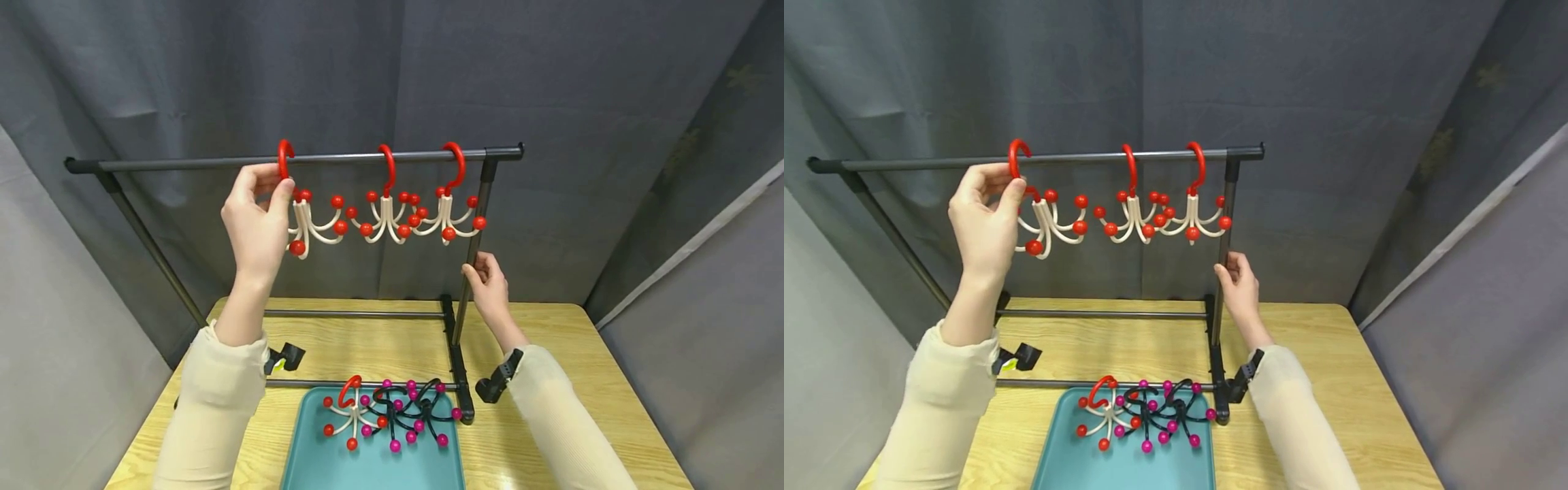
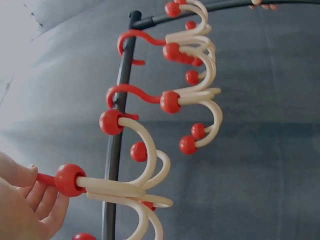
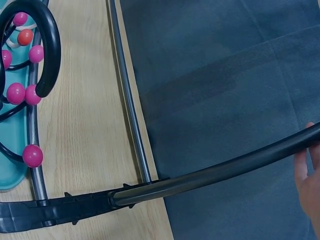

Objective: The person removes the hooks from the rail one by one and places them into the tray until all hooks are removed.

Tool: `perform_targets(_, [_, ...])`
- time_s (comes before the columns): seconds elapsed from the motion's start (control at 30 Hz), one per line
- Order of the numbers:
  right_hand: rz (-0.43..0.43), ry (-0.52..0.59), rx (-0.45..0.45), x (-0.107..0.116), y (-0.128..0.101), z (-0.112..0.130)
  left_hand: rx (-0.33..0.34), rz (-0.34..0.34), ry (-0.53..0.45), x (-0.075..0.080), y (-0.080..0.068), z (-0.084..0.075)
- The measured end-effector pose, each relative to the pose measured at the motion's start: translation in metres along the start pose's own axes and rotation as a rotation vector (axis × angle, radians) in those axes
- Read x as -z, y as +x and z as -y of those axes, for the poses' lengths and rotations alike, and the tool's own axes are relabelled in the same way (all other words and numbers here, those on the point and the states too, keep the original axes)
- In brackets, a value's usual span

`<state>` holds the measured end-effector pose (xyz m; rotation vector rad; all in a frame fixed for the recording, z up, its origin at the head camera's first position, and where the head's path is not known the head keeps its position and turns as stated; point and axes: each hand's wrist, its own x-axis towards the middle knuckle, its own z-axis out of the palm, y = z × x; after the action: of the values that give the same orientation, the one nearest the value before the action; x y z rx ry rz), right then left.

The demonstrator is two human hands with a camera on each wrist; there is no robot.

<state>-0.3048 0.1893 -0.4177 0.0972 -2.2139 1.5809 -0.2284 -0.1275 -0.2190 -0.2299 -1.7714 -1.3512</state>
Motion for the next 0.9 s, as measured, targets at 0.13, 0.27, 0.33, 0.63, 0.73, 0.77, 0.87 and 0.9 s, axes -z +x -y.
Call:
perform_targets(0.13, [0.001,-0.007,0.003,0.000,0.000,0.000,-0.014,0.028,-0.052,0.003,-0.012,-0.001])
perform_targets(0.27, [-0.001,-0.007,-0.001,0.000,0.001,-0.001,0.022,0.065,-0.092,0.004,-0.023,-0.001])
perform_targets(0.33, [0.000,-0.003,-0.007,0.001,0.002,-0.001,0.041,0.089,-0.106,0.005,-0.028,-0.001])
perform_targets(0.63, [0.012,-0.022,-0.001,0.003,0.002,0.003,0.145,0.193,-0.183,0.006,-0.060,0.006])
perform_targets(0.73, [0.016,-0.017,-0.008,0.003,0.003,0.002,0.182,0.227,-0.193,0.005,-0.072,0.010])
perform_targets(0.77, [0.013,-0.018,-0.003,0.002,0.004,-0.003,0.192,0.237,-0.200,0.004,-0.075,0.012])
perform_targets(0.87, [0.016,-0.009,-0.004,0.002,0.003,-0.004,0.210,0.265,-0.214,0.003,-0.086,0.014])
perform_targets(0.9, [0.015,-0.008,-0.005,0.002,0.003,-0.005,0.213,0.274,-0.222,0.002,-0.089,0.015])
